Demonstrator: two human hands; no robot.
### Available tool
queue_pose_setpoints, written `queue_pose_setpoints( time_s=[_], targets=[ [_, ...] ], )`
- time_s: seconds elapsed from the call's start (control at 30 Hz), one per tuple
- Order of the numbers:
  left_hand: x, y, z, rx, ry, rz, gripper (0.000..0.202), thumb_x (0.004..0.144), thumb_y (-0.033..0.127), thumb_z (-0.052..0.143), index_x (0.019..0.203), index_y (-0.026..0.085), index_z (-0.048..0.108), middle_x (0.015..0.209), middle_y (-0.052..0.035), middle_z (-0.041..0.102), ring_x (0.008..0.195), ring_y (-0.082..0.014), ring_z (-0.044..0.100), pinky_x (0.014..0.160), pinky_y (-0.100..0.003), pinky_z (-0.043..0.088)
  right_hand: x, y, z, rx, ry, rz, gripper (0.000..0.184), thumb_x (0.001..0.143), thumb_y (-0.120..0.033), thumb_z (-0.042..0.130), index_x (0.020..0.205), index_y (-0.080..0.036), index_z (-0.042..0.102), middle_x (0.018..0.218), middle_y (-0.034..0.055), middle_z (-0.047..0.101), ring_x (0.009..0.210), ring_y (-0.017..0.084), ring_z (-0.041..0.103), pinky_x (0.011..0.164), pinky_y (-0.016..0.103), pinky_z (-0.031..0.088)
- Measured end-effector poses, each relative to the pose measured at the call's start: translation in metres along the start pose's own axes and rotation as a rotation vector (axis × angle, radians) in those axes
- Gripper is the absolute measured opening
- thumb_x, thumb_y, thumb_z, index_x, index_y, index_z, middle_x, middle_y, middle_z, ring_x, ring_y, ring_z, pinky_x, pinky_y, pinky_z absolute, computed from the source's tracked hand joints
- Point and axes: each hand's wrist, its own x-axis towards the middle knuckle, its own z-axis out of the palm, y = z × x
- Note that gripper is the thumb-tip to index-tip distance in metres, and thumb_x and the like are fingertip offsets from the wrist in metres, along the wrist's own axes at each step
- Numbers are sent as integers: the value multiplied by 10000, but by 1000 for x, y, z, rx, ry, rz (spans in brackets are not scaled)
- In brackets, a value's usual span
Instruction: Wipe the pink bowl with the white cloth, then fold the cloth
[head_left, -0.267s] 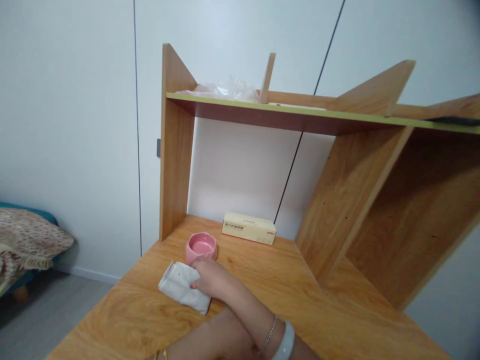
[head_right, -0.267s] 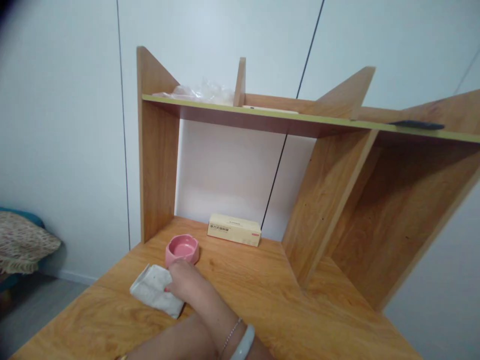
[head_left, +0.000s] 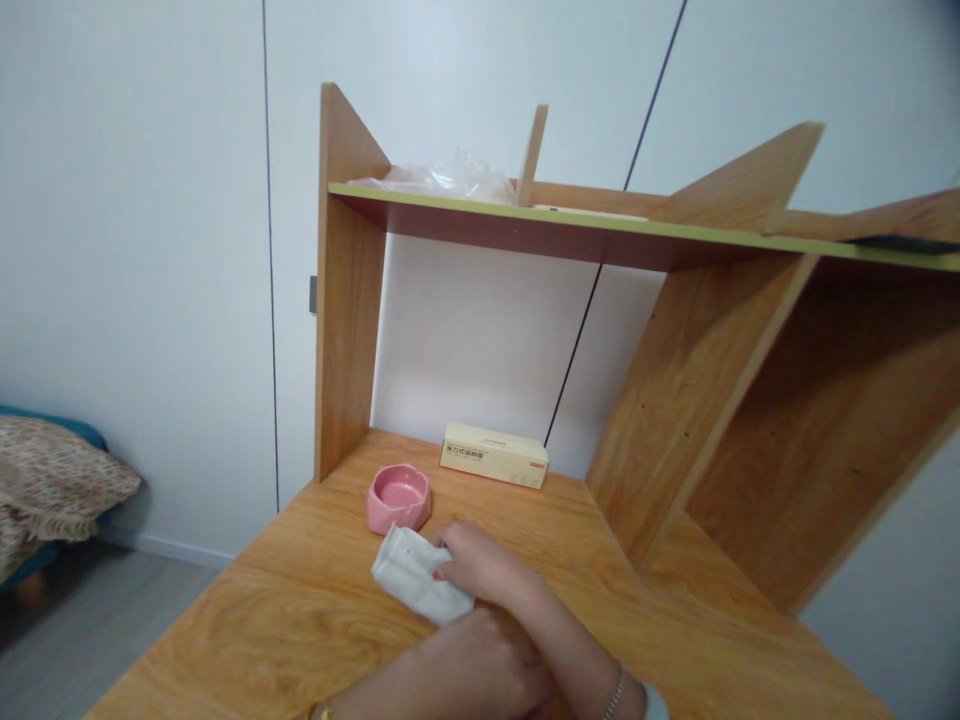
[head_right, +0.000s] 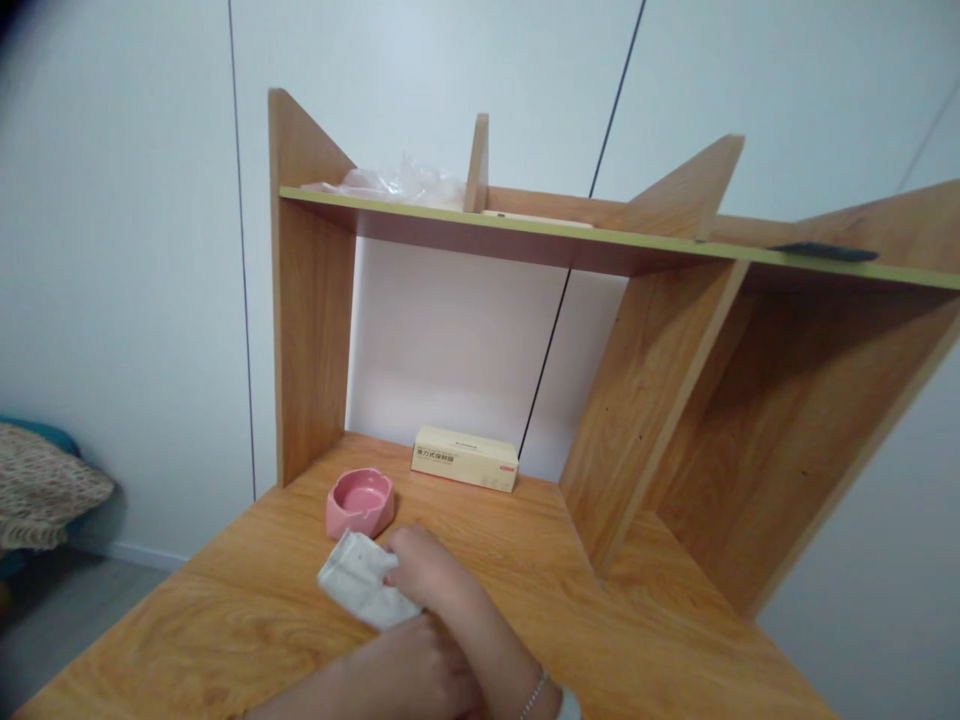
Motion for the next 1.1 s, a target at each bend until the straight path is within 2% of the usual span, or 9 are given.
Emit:
queue_pose_setpoints(
  time_s=[0.1, 0.17, 0.27, 0.37, 0.5, 0.6, 0.67, 0.87, 1.1],
  targets=[
    [-1, 0, -2, 87, 31, 115, 198, 854, 283, 443, 773, 203, 605, 751, -43, 665, 588, -168, 577, 495, -274, 404, -14, 33, -7, -25, 51, 151, 150, 607, -143, 647, 755, -167, 653, 820, 32, 680, 761, 158, 599, 581, 190, 359],
    [-2, -3, -5, 124, 88, 100, 196, 833, 276, 440, 736, 194, 589, 685, -35, 645, 554, -161, 559, 476, -265, 385, -22, 57, -13, -53, 106, 281, 145, 624, -123, 615, 765, -137, 648, 832, 75, 675, 767, 181, 595, 572, 209, 350],
    [-3, -16, -14, 144, 203, -27, 179, 794, 212, 413, 703, 179, 563, 638, -29, 612, 533, -150, 532, 476, -252, 361, -33, 89, -23, -94, 181, 439, 138, 662, -98, 551, 762, -119, 643, 856, 113, 667, 793, 199, 590, 583, 225, 346],
    [-9, -38, -22, 120, 355, -247, 204, 807, 198, 375, 676, 178, 530, 620, -29, 589, 553, -146, 523, 511, -250, 357, -43, 110, -35, -105, 215, 523, 123, 704, -146, 534, 760, -134, 643, 806, 94, 672, 746, 182, 601, 565, 216, 352],
    [-22, -71, -34, 108, 565, -581, 251, 857, 226, 309, 715, 188, 511, 705, -38, 597, 682, -172, 536, 630, -273, 384, -53, 120, -50, -102, 227, 566, 204, 770, -204, 483, 659, -144, 644, 617, 61, 658, 573, 151, 600, 515, 209, 361],
    [-33, -94, -40, 120, 702, -755, 200, 851, 259, 344, 933, 187, 512, 855, -52, 597, 829, -215, 517, 752, -330, 388, -56, 122, -60, -109, 233, 582, 321, 812, -206, 426, 570, -149, 629, 515, 54, 630, 497, 135, 586, 489, 198, 363],
    [-40, -107, -42, 135, 764, -893, 298, 827, 250, 382, 1098, 148, 452, 970, -88, 575, 882, -241, 497, 790, -355, 383, -56, 125, -68, -128, 256, 594, 339, 822, -199, 411, 572, -148, 634, 521, 60, 635, 490, 128, 584, 486, 193, 363],
    [-53, -128, -39, 32, 753, -1223, 384, 797, 223, 412, 1165, 116, 444, 1128, -134, 508, 1022, -315, 432, 859, -441, 330, -53, 136, -95, -253, 385, 611, 198, 768, -190, 503, 687, -148, 679, 664, 83, 676, 621, 156, 617, 535, 204, 369],
    [-54, -135, -24, -179, 842, -1385, 326, 803, 227, 416, 1117, 191, 493, 1108, -93, 521, 1048, -285, 446, 860, -429, 348, -56, 138, -120, -397, 483, 577, 236, 781, -157, 469, 704, -162, 691, 746, 110, 684, 746, 206, 625, 576, 237, 370]
  ],
)
